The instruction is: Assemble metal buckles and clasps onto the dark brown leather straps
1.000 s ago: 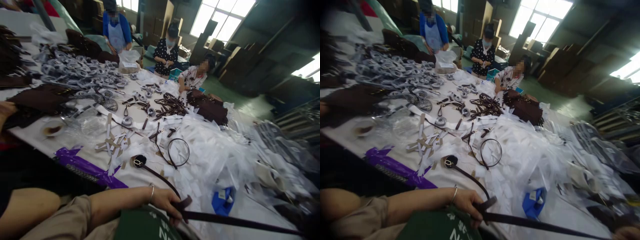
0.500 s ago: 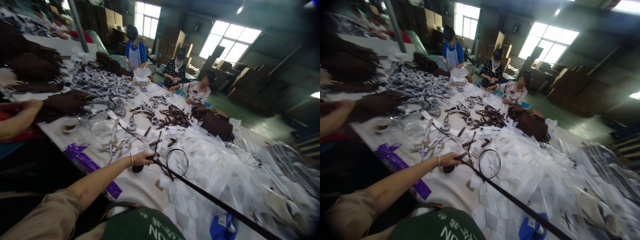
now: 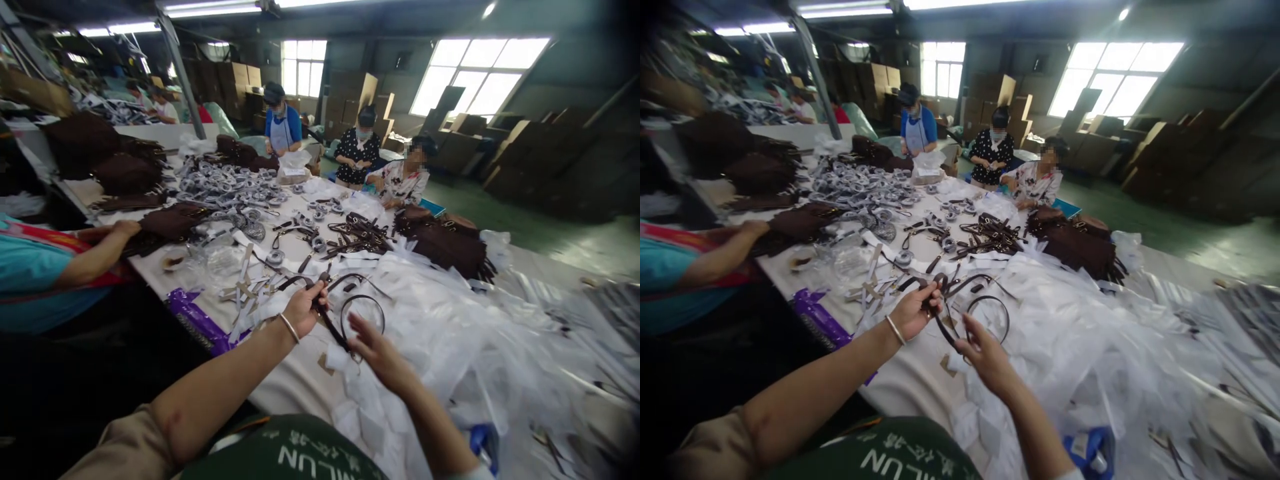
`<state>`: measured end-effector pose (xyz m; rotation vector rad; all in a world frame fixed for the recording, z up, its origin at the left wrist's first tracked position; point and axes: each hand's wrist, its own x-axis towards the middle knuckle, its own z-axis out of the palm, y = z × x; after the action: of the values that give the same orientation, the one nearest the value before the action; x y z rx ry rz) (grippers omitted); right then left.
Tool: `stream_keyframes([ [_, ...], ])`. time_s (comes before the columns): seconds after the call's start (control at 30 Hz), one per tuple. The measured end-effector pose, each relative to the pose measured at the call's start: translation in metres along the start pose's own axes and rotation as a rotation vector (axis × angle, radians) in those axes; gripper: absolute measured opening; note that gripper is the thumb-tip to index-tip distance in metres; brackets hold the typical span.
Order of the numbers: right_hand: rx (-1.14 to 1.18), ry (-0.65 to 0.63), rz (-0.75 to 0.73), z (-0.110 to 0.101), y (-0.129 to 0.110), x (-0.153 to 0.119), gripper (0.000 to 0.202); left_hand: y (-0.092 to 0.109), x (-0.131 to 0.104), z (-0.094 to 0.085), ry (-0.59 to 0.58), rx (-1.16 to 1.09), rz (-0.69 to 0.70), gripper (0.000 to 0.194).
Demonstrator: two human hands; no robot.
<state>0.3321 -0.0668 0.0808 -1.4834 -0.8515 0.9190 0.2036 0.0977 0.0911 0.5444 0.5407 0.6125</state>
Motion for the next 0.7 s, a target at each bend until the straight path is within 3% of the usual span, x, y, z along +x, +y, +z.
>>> stream_keyframes([
  [0.07, 0.064, -0.205, 0.094, 0.038, 0.027, -0.005, 0.042, -0.004, 0.001, 0.005, 0.006, 0.0, -0.015, 0.01],
  [0.13, 0.274, -0.259, 0.19, 0.067, 0.043, -0.016, 0.042, -0.006, 0.005, 0.005, 0.007, 0.012, -0.041, 0.009],
  [0.27, 0.599, -0.287, 0.311, 0.083, 0.041, -0.038, 0.053, -0.014, 0.008, 0.001, 0.006, 0.072, -0.122, 0.009],
  [0.33, 0.673, -0.216, 0.263, 0.081, 0.036, -0.044, 0.052, -0.022, 0.005, -0.001, -0.015, 0.121, -0.181, 0.011],
  [0.4, 0.683, -0.061, 0.148, 0.08, 0.036, -0.047, 0.046, -0.031, -0.001, -0.004, -0.048, 0.229, -0.203, 0.017],
  [0.5, 0.554, 0.153, 0.036, 0.078, 0.043, -0.047, 0.043, -0.041, -0.016, -0.011, -0.044, 0.4, -0.144, 0.026],
  [0.6, 0.408, 0.282, 0.02, 0.074, 0.05, -0.048, 0.046, -0.048, -0.033, -0.02, -0.013, 0.487, -0.053, 0.029],
  [0.7, 0.361, 0.324, 0.039, 0.069, 0.056, -0.05, 0.05, -0.058, -0.047, -0.027, -0.162, 0.59, -0.111, 0.031],
])
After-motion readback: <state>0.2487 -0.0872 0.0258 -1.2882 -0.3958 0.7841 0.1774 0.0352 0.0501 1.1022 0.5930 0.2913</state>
